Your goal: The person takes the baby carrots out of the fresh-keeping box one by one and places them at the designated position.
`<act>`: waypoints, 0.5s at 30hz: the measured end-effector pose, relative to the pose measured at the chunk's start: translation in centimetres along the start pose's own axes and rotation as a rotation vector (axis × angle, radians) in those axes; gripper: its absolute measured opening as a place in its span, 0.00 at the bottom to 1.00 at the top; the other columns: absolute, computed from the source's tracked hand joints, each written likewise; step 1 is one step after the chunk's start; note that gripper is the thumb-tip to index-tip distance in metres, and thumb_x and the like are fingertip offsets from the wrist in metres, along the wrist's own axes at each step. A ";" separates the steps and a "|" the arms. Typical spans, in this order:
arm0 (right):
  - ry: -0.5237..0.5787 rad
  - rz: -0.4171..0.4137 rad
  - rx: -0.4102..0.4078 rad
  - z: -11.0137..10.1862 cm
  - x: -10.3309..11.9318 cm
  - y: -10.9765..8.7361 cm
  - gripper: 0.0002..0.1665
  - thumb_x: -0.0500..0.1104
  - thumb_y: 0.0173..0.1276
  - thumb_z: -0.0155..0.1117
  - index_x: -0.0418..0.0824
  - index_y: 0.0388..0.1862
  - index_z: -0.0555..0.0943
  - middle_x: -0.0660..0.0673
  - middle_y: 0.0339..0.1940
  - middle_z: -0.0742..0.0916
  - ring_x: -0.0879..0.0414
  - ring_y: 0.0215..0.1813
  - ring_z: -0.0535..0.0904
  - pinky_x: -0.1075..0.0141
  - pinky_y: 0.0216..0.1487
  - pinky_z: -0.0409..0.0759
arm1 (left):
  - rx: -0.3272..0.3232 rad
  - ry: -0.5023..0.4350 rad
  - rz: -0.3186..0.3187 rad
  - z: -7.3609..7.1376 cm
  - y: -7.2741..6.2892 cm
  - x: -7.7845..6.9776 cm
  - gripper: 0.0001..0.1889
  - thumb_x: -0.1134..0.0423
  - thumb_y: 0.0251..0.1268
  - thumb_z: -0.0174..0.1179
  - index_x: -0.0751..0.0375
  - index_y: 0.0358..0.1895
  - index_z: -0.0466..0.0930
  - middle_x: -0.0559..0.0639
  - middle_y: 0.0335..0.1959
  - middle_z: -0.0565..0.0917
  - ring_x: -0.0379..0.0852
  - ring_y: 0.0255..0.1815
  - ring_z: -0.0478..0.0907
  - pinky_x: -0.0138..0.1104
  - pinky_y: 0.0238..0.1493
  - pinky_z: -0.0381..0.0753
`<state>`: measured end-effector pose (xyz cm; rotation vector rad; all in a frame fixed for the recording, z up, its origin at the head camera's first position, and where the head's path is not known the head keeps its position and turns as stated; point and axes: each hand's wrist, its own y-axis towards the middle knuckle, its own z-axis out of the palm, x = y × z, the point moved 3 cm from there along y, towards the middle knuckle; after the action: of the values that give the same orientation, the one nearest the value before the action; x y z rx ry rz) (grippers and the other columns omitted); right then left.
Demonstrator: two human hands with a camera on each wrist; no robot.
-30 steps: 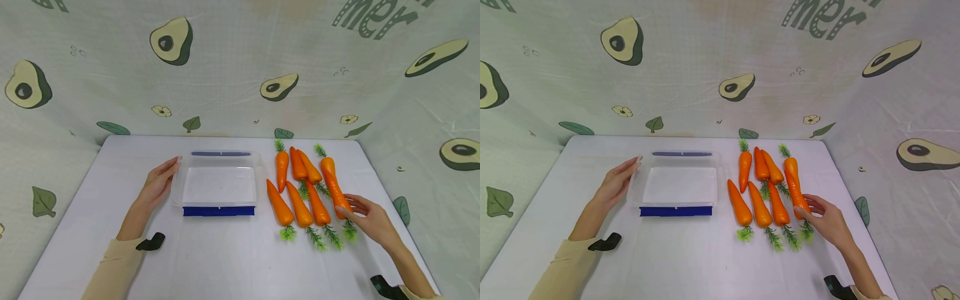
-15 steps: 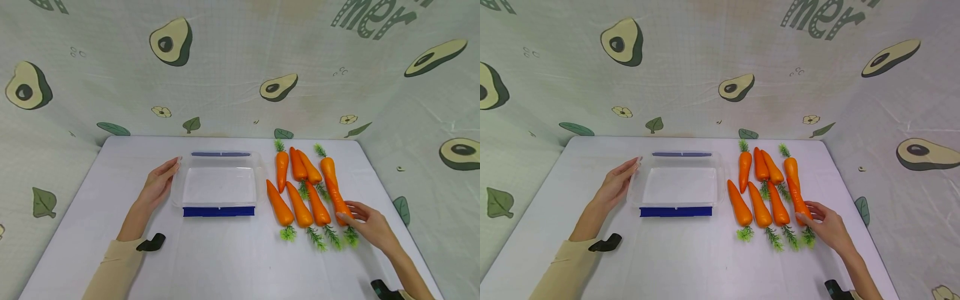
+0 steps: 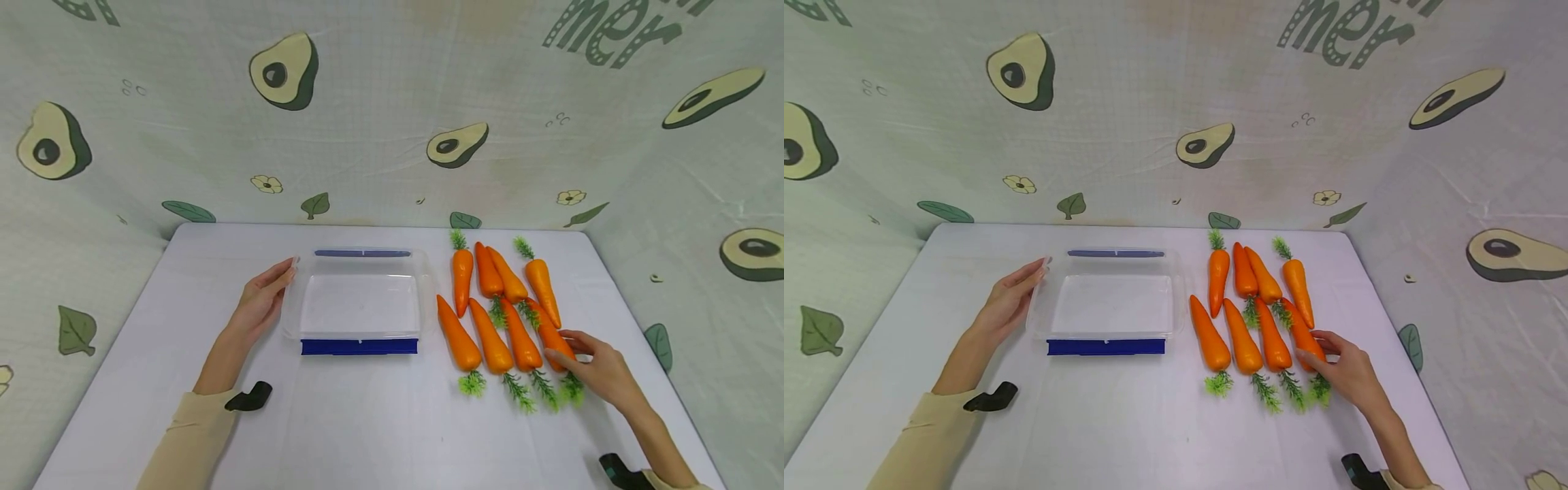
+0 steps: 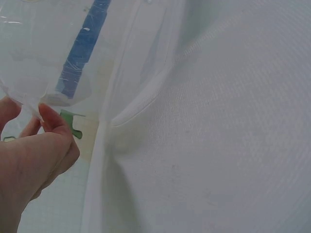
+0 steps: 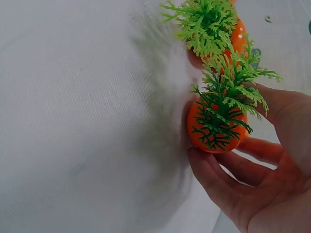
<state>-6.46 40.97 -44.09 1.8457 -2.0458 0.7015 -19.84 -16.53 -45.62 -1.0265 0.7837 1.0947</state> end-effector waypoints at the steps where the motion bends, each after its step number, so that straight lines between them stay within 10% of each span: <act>1: -0.003 -0.004 0.000 0.0 0.0 0.1 0.42 0.57 0.70 0.71 0.26 0.67 0.74 0.25 0.57 0.84 0.31 0.54 0.81 0.45 0.46 0.85 | -0.001 0.000 0.000 0.0 0.0 0.0 0.34 0.64 0.76 0.61 0.68 0.80 0.58 0.52 0.79 0.63 0.33 0.67 0.70 0.37 0.79 0.55; 15: 0.008 -0.026 -0.027 -0.9 0.4 0.9 0.36 0.54 0.75 0.66 0.25 0.65 0.75 0.24 0.56 0.83 0.31 0.54 0.82 0.46 0.47 0.87 | 0.003 -0.012 -0.022 0.1 0.1 -0.3 0.34 0.63 0.77 0.60 0.67 0.80 0.58 0.51 0.78 0.64 0.38 0.72 0.66 0.38 0.79 0.56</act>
<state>-7.49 41.19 -43.33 1.8488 -2.0125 0.6696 -20.03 -16.54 -45.38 -1.0232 0.7624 1.0798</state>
